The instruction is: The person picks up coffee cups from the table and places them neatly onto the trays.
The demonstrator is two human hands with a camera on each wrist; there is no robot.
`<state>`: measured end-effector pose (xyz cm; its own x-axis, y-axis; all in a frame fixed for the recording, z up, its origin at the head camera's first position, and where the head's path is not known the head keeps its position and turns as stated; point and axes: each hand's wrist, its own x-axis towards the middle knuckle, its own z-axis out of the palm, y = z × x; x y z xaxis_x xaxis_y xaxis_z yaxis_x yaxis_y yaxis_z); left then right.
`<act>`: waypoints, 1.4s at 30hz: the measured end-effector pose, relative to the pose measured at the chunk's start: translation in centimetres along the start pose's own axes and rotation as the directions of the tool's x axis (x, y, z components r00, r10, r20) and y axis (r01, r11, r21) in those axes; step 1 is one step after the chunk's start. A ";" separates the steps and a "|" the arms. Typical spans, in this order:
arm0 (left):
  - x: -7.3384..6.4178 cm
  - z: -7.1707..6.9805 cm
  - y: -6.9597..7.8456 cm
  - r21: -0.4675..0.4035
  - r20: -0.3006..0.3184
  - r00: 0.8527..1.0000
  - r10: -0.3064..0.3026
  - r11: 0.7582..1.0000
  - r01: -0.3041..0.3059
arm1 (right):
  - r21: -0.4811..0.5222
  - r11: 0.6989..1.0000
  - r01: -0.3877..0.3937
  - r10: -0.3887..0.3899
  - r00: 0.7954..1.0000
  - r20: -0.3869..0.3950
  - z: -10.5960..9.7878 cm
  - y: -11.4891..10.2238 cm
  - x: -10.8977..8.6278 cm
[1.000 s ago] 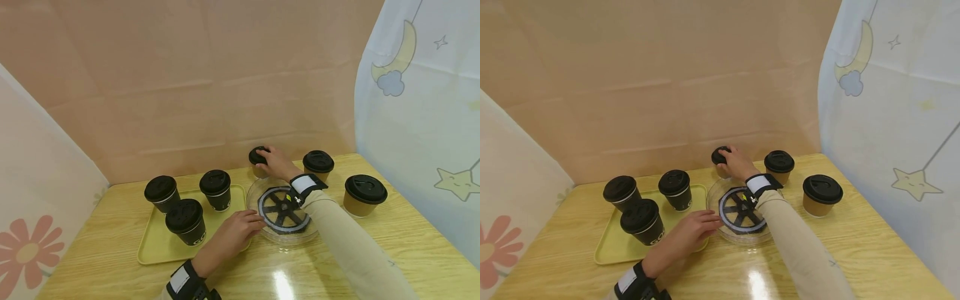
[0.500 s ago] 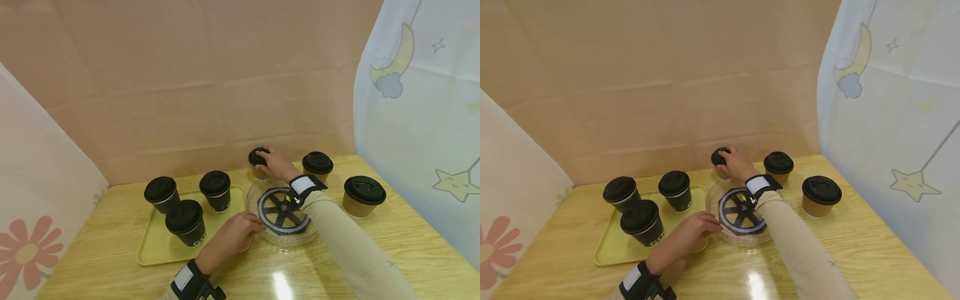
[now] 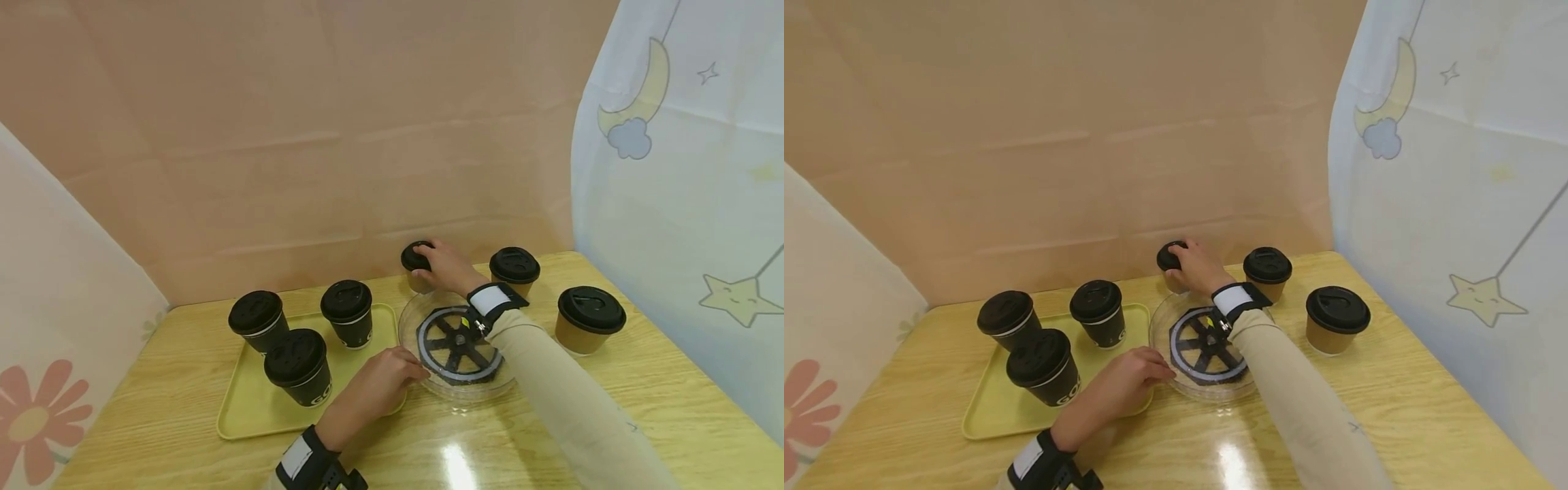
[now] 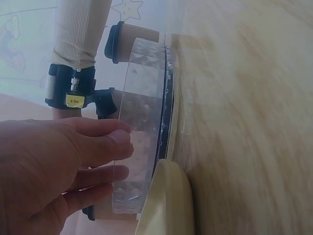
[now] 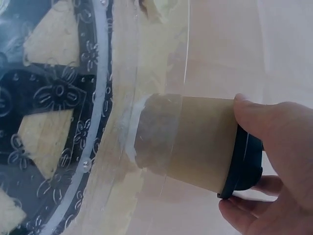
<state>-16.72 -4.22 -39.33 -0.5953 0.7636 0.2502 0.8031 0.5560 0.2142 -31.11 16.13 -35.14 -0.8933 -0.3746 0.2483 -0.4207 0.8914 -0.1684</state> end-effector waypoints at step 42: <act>0.2 0.3 1.0 -0.004 -0.010 0.999 -0.034 0.999 0.034 | 0.167 0.986 -0.024 0.040 0.994 -0.098 -5.7 0.5 -4.9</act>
<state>-16.02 -3.36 -39.33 -0.6223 0.7410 0.2523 0.7825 0.5802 0.2259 -26.02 19.84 -31.02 -0.8898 -0.3116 0.3333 -0.4200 0.8448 -0.3315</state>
